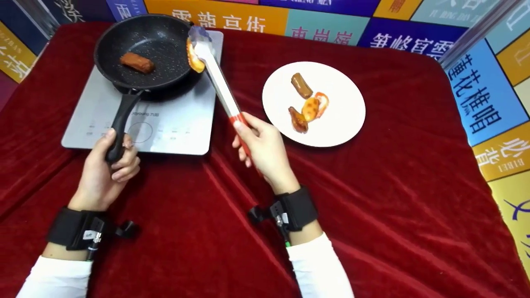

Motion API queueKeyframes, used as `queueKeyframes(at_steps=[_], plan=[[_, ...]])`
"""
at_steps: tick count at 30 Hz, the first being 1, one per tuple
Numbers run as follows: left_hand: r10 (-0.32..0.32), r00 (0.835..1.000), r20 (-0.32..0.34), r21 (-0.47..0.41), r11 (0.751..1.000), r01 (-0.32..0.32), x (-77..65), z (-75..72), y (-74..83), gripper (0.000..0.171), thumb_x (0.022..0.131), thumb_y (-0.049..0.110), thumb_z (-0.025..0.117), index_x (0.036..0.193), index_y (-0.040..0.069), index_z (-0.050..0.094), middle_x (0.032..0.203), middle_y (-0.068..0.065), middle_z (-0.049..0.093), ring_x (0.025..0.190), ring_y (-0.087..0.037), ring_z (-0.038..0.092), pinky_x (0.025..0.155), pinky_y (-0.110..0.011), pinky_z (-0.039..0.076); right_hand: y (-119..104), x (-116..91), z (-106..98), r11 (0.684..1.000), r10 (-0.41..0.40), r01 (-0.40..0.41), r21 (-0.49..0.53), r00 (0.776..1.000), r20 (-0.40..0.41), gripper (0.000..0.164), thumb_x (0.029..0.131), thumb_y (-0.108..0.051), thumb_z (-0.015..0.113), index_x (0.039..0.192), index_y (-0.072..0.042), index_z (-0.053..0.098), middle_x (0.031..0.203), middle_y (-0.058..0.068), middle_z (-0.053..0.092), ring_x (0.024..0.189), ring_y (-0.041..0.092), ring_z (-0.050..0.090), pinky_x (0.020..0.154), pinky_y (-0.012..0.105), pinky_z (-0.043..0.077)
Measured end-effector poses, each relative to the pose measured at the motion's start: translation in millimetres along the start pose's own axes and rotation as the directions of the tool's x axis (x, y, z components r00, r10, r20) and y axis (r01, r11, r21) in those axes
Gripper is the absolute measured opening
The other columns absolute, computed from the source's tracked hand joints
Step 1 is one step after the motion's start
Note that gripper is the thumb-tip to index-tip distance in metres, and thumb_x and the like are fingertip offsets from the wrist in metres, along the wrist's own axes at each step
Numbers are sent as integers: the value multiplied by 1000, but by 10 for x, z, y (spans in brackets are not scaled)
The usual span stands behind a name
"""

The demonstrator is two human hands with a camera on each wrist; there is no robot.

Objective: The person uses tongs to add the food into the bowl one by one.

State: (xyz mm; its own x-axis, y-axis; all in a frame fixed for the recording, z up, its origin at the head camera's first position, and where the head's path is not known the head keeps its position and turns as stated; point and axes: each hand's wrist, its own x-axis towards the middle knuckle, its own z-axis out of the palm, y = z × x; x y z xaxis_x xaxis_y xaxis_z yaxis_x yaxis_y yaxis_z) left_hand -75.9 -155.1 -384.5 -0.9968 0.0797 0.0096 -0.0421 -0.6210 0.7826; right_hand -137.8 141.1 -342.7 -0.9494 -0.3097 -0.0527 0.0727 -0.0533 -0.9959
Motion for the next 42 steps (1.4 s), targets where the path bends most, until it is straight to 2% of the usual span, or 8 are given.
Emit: queueKeyframes(at_steps=[10,20,30,37,39,42], plan=[[-17,1000,-12,37,999,17,26,24,-86,33,94,33,43,85,2,43,48,2,27,37,-10,18,32,-22,13,-47,115,267,999,23,-24,36,999,28,39,90,-20,54,125,-4,48,70,18,53,43,14,47,32,21,37],[-31,1000,3,31,999,31,66,84,-151,33,94,33,43,87,2,44,48,2,28,36,-9,19,32,-21,13,-3,238,525,999,-3,3,-48,1000,6,35,89,-20,56,121,-5,53,70,21,55,42,15,48,32,24,39],[-9,1000,-14,57,998,10,70,90,-141,33,94,34,44,86,2,45,48,2,28,36,-9,20,32,-22,13,7,320,748,999,-1,3,-43,999,41,36,88,-19,57,122,-7,53,69,23,55,40,16,46,31,23,36],[56,997,-55,130,990,-48,35,54,-63,35,93,34,45,84,1,44,48,1,28,37,-9,20,32,-22,12,-25,356,921,981,-20,28,-191,999,41,40,88,-21,58,125,-9,51,72,23,59,41,18,48,31,24,36],[65,995,-69,148,988,-54,6,29,-27,35,93,35,46,84,0,44,48,0,27,37,-9,19,32,-23,11,5,373,971,964,-42,54,-261,998,52,40,88,-23,58,125,-11,51,71,19,61,42,19,49,31,25,37],[75,995,-66,156,986,-64,22,45,-40,36,93,35,46,84,-1,44,47,0,26,37,-10,18,33,-23,10,74,413,915,916,-98,115,-385,993,64,39,87,-28,58,124,-18,53,69,10,63,42,19,51,32,27,38]])
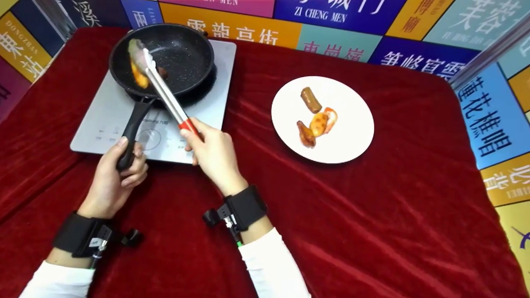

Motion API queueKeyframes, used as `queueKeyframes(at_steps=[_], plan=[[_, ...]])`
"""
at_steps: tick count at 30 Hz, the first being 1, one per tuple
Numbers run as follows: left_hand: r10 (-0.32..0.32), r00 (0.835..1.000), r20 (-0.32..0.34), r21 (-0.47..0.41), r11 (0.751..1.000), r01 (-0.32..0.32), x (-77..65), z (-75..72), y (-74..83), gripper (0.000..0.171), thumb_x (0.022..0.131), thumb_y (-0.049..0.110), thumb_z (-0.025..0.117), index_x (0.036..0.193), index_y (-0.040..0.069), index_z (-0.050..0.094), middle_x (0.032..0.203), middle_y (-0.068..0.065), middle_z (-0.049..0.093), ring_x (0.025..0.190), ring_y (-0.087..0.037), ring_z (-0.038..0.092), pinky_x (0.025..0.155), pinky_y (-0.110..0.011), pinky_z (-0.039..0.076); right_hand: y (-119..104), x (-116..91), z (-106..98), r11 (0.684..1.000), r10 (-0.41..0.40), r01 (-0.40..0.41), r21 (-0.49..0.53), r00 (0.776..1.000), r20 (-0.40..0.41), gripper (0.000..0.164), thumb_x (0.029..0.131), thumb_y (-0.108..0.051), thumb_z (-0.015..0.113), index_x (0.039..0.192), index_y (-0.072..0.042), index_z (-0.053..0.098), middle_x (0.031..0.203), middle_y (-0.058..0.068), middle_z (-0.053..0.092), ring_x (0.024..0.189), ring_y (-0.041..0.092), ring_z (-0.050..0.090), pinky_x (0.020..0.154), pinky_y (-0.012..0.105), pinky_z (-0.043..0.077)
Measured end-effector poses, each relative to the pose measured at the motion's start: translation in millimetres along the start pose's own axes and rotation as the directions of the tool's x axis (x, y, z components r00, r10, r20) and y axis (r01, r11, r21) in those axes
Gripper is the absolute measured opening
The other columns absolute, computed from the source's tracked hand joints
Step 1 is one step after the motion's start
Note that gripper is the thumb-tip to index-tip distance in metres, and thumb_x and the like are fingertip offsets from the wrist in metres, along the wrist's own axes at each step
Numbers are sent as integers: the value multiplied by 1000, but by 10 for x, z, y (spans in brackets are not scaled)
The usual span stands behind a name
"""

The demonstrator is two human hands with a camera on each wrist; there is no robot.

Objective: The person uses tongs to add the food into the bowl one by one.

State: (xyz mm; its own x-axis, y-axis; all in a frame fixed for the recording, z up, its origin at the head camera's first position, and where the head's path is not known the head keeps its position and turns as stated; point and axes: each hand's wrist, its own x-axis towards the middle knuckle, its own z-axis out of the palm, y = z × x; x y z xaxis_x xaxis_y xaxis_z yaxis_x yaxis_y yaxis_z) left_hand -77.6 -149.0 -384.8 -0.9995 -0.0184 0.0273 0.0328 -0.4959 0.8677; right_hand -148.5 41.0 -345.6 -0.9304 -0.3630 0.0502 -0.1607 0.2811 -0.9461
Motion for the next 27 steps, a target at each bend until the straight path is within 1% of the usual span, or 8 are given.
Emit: queueKeyframes(at_steps=[2,4,7,15,23,27], plan=[[0,1000,5,14,1000,0,-7,-13,10,36,93,34,46,84,-1,44,47,0,26,37,-10,18,33,-23,10,75,10,16,996,-45,44,-74,999,-16,37,86,-32,58,121,-23,55,68,5,63,42,18,51,34,28,39],[-2,1000,12,24,1000,1,-8,-19,12,36,93,34,46,84,-1,44,47,0,26,37,-11,19,34,-23,11,133,15,17,989,-83,79,-127,996,-31,35,86,-35,58,119,-27,56,67,0,63,41,16,51,36,29,41],[0,1000,13,26,1000,-1,-12,-25,10,36,94,33,45,84,-1,45,47,-1,26,38,-11,19,33,-23,11,157,12,13,978,-124,116,-172,992,-36,35,86,-38,56,120,-29,55,66,-3,63,40,13,50,39,30,43],[6,1000,15,22,1000,-6,-27,-33,-16,36,94,33,43,84,-2,44,48,-1,26,38,-11,19,33,-23,11,170,6,6,966,-169,161,-201,985,-27,37,86,-37,56,122,-26,54,67,-2,63,40,11,50,39,27,43],[11,1000,14,12,1000,-12,-13,-21,-13,35,94,32,43,84,-1,44,48,-2,27,38,-12,18,33,-23,11,153,16,1,965,-168,156,-213,985,-40,37,86,-35,57,122,-27,54,67,-3,63,39,13,51,38,27,43],[14,1000,14,8,1000,-14,-22,-25,-17,35,95,31,43,84,-1,44,48,-1,27,38,-12,18,33,-23,11,161,30,8,964,-178,166,-208,983,-40,37,86,-35,57,121,-27,54,66,-2,63,40,14,51,38,27,43]])
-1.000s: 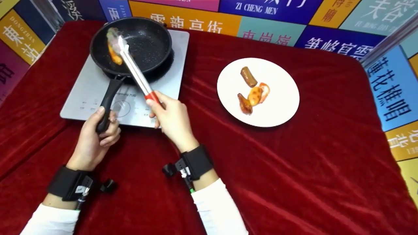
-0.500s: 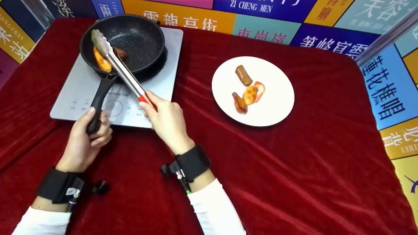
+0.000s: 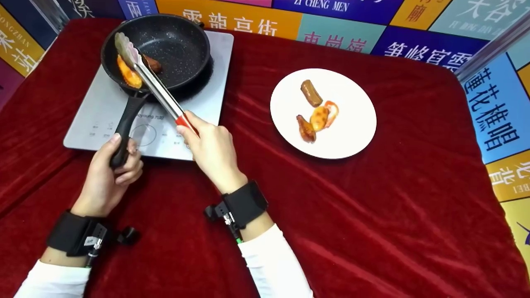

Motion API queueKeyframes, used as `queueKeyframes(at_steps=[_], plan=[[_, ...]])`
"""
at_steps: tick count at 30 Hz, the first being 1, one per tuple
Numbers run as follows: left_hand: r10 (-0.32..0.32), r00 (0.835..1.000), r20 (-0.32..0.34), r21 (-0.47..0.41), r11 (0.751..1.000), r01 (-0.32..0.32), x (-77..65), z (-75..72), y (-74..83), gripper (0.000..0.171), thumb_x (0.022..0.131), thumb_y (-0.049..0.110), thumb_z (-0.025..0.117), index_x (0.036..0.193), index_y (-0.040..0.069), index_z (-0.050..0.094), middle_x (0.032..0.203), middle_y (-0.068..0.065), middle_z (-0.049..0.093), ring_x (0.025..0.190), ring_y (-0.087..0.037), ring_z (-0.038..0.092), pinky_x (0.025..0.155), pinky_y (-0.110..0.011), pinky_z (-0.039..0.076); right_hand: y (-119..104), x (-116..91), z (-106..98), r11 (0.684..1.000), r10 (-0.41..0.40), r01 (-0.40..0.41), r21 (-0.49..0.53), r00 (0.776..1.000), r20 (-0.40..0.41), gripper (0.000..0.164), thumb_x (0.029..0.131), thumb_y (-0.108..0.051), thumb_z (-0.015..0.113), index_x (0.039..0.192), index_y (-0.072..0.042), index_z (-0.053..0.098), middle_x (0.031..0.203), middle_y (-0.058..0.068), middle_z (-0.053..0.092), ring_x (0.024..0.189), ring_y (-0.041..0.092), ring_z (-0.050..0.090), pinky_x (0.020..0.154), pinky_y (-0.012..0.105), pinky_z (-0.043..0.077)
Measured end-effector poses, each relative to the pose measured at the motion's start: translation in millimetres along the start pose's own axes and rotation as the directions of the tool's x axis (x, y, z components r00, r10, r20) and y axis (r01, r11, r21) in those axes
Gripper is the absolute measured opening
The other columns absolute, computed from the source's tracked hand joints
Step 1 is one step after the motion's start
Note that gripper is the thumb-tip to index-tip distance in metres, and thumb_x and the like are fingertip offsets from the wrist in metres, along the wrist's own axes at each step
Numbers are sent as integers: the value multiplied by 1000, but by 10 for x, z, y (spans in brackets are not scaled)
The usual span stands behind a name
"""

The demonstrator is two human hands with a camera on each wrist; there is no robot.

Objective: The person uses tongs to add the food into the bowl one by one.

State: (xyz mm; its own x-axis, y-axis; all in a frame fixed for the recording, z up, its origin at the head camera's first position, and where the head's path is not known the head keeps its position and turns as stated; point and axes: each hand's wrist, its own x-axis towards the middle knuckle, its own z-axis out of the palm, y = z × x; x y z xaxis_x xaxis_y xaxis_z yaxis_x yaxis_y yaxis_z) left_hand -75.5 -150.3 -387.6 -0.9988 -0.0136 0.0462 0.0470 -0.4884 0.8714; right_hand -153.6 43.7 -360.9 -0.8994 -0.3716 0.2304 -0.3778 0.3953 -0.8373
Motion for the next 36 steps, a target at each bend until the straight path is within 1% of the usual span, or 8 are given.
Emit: queueKeyframes(at_steps=[5,9,13,21,26,30,36], plan=[[-1,1000,-1,5,1000,1,4,8,15,35,94,32,44,83,-2,44,48,-2,26,38,-11,18,33,-23,11,-14,37,-10,1000,-12,12,-6,1000,4,37,86,-35,57,122,-25,54,66,-1,63,39,12,51,38,27,43],[5,1000,-1,5,1000,-5,12,12,17,35,94,32,44,83,-2,44,48,-2,26,38,-11,18,33,-23,11,-40,45,-19,1000,-14,14,-11,1000,18,37,86,-37,57,121,-27,54,67,-1,62,40,10,51,39,26,44],[6,1000,-2,-2,1000,-6,7,8,15,35,94,31,44,84,-2,44,48,-1,27,38,-12,18,33,-24,11,-61,39,-24,1000,-4,5,-20,999,42,41,84,-40,57,123,-29,53,68,-1,62,44,9,52,41,25,45],[-10,1000,3,-4,1000,10,2,10,21,34,95,31,43,84,-1,44,48,-1,28,38,-11,19,33,-24,12,-71,26,-22,998,36,-34,-46,998,50,50,80,-50,57,124,-27,52,72,-9,63,48,8,56,45,24,46],[-11,1000,-2,-1,1000,11,10,10,23,34,95,32,43,84,0,44,49,-1,27,38,-12,19,33,-24,12,-79,20,-39,998,60,-59,-2,996,62,50,79,-51,59,123,-29,53,72,-8,64,51,10,57,45,27,46],[-14,1000,-5,-8,1000,14,0,7,21,33,95,31,42,83,0,44,49,-1,27,38,-12,19,33,-24,12,-72,4,-53,994,99,-103,42,991,89,49,78,-51,60,122,-30,53,73,-6,64,50,14,57,44,30,45],[-19,1000,-3,-28,999,19,-3,16,23,33,95,30,43,82,0,44,49,-1,28,38,-11,18,33,-23,12,-59,-13,-76,992,116,-121,38,988,103,46,78,-50,61,121,-34,53,72,-5,64,49,14,56,42,32,43]])
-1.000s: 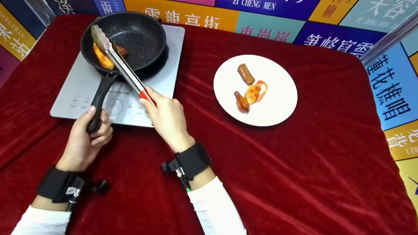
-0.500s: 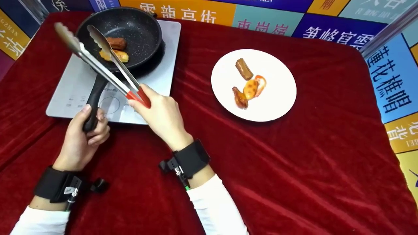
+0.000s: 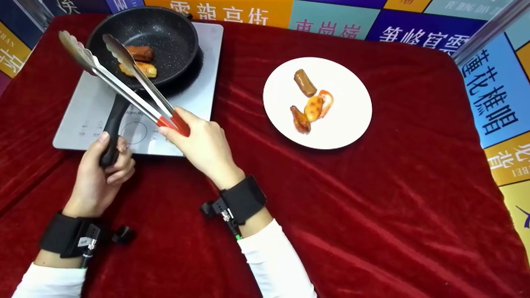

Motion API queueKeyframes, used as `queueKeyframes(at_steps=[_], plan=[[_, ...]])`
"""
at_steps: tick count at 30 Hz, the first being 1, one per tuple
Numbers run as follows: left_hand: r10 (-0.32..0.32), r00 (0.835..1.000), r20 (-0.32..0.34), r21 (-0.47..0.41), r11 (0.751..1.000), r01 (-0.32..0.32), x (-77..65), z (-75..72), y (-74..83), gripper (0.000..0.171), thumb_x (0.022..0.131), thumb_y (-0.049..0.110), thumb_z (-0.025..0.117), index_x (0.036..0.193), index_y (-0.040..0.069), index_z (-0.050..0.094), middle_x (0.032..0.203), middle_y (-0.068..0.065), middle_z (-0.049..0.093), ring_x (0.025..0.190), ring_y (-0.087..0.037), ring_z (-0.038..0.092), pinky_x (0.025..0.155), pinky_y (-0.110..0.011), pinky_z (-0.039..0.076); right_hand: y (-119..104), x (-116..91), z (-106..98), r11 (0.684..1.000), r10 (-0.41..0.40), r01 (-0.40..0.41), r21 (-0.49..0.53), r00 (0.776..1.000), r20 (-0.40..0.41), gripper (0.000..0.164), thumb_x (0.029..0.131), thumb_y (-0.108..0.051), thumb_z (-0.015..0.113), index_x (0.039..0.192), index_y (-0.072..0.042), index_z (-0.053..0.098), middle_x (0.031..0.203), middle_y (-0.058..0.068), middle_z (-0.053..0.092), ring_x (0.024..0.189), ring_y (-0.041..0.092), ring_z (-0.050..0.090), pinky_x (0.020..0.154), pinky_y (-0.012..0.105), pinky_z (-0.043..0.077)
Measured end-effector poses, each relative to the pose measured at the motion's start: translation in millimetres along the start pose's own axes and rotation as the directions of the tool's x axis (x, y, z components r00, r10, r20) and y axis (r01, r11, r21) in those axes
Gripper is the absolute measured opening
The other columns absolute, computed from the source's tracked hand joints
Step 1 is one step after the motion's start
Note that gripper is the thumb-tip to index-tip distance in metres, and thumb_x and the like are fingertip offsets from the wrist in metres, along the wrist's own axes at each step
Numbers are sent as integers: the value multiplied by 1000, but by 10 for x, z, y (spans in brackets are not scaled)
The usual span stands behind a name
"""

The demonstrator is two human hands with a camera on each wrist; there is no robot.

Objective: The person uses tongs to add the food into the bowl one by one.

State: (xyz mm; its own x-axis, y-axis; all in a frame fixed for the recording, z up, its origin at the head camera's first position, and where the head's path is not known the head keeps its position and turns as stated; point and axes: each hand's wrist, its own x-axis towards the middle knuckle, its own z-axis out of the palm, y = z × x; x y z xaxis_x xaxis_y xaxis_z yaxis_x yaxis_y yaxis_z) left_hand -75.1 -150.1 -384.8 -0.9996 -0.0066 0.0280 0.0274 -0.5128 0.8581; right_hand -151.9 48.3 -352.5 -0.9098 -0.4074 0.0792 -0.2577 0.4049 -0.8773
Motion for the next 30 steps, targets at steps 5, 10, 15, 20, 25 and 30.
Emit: queueKeyframes(at_steps=[5,10,15,20,25,30], plan=[[4,1000,2,-3,1000,-4,7,13,11,33,95,31,43,82,1,44,50,-1,29,38,-12,19,33,-23,12,3,-6,-25,1000,9,-9,-1,1000,6,46,79,-51,60,121,-35,52,71,-5,64,50,15,57,40,33,43],[7,1000,4,-12,1000,-7,15,13,19,32,95,30,43,81,1,45,49,0,29,38,-12,19,33,-23,12,29,-25,-59,999,30,-31,34,999,26,49,78,-53,59,122,-35,51,72,-3,65,51,22,57,37,33,42],[9,1000,6,-9,1000,-8,10,6,8,32,95,30,42,81,2,45,49,0,29,38,-12,18,33,-23,12,53,-60,-87,998,43,-45,44,999,28,51,78,-53,59,123,-33,50,72,-2,65,51,25,57,36,33,41],[4,1000,8,4,1000,-4,2,3,-1,32,95,31,42,82,2,45,49,0,29,38,-12,18,33,-23,12,58,-102,-104,998,50,-51,37,998,23,51,77,-53,60,123,-31,51,72,-1,65,51,24,57,36,32,41],[8,1000,16,-3,1000,-8,5,1,4,32,95,30,42,82,1,45,49,-1,29,38,-12,18,33,-23,12,29,-137,-139,998,53,-54,18,999,9,51,77,-51,61,124,-31,51,71,-1,65,51,23,57,38,31,41],[7,1000,9,-16,1000,-7,1,7,-29,32,95,30,42,82,1,45,49,0,28,38,-12,18,33,-23,12,-173,-246,-239,998,52,-52,22,999,-12,48,82,-38,63,125,-21,52,71,7,65,52,23,56,38,27,40]])
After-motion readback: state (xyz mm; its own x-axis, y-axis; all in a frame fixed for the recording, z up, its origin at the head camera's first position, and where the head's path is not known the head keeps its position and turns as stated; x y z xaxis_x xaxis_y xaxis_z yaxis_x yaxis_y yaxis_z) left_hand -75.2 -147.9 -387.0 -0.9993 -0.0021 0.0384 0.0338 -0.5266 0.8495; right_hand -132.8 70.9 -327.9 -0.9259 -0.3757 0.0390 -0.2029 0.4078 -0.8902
